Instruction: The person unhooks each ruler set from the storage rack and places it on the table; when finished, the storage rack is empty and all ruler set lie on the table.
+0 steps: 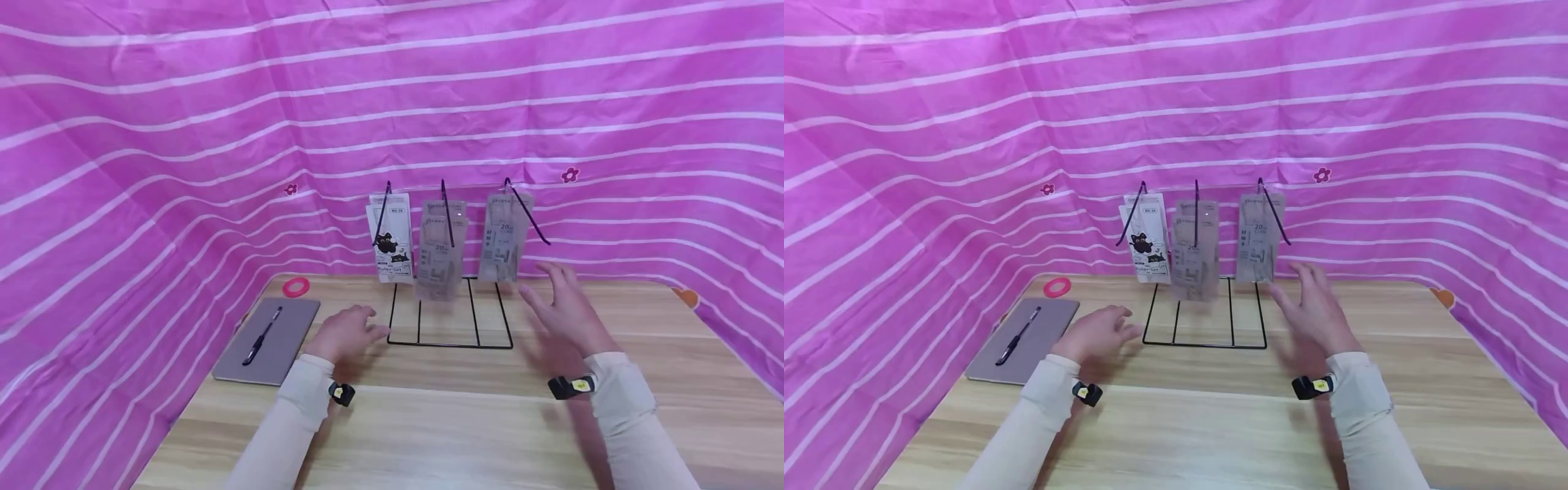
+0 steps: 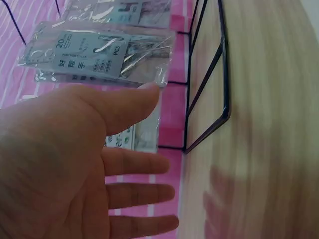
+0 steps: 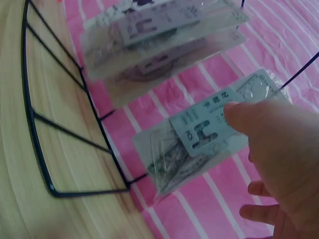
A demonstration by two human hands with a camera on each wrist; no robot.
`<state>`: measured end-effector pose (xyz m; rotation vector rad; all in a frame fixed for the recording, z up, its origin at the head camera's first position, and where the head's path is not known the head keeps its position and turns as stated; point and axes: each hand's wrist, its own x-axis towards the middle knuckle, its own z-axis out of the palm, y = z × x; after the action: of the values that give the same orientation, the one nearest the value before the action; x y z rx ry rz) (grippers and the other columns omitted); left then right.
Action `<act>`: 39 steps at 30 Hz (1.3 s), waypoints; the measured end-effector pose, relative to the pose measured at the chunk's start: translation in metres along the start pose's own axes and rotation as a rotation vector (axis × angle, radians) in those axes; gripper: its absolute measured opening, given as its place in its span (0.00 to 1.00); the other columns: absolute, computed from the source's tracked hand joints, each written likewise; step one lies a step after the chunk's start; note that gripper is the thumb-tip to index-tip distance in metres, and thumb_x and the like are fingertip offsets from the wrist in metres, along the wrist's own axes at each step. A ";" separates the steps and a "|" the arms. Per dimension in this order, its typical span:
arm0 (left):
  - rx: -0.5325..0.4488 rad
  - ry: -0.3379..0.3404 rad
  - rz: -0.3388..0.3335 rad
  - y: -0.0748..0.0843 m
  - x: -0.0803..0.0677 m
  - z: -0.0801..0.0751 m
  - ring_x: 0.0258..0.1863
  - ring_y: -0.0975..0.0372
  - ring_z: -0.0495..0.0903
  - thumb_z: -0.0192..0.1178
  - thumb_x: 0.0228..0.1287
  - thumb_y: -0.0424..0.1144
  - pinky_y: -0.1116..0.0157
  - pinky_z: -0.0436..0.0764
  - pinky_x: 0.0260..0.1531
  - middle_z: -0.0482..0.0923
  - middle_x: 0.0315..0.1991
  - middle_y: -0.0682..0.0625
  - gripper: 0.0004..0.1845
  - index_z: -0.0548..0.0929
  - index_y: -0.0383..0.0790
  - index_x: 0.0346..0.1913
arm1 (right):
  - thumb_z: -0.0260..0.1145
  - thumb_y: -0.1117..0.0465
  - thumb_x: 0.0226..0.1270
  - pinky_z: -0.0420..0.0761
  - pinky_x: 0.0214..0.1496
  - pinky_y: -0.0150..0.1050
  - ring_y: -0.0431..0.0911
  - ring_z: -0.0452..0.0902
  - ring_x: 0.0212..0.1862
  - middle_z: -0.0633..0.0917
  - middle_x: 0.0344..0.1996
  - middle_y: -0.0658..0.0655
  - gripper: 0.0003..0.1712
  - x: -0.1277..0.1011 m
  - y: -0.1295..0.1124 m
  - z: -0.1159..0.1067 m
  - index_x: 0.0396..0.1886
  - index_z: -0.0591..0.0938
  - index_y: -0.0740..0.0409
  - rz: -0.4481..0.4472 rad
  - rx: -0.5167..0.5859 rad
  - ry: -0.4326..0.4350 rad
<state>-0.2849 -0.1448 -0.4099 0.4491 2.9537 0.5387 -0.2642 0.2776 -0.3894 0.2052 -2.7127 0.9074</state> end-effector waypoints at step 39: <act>-0.081 -0.017 0.077 -0.014 0.016 0.051 0.84 0.35 0.44 0.58 0.75 0.63 0.24 0.36 0.75 0.55 0.84 0.40 0.34 0.71 0.54 0.78 | 0.65 0.62 0.78 0.80 0.61 0.62 0.64 0.75 0.63 0.74 0.60 0.69 0.19 0.073 -0.014 0.019 0.63 0.79 0.62 -0.123 0.318 0.273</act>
<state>-0.2959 -0.1356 -0.4632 0.5582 2.8958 0.6568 -0.3351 0.2520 -0.3740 0.2849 -2.2724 1.2278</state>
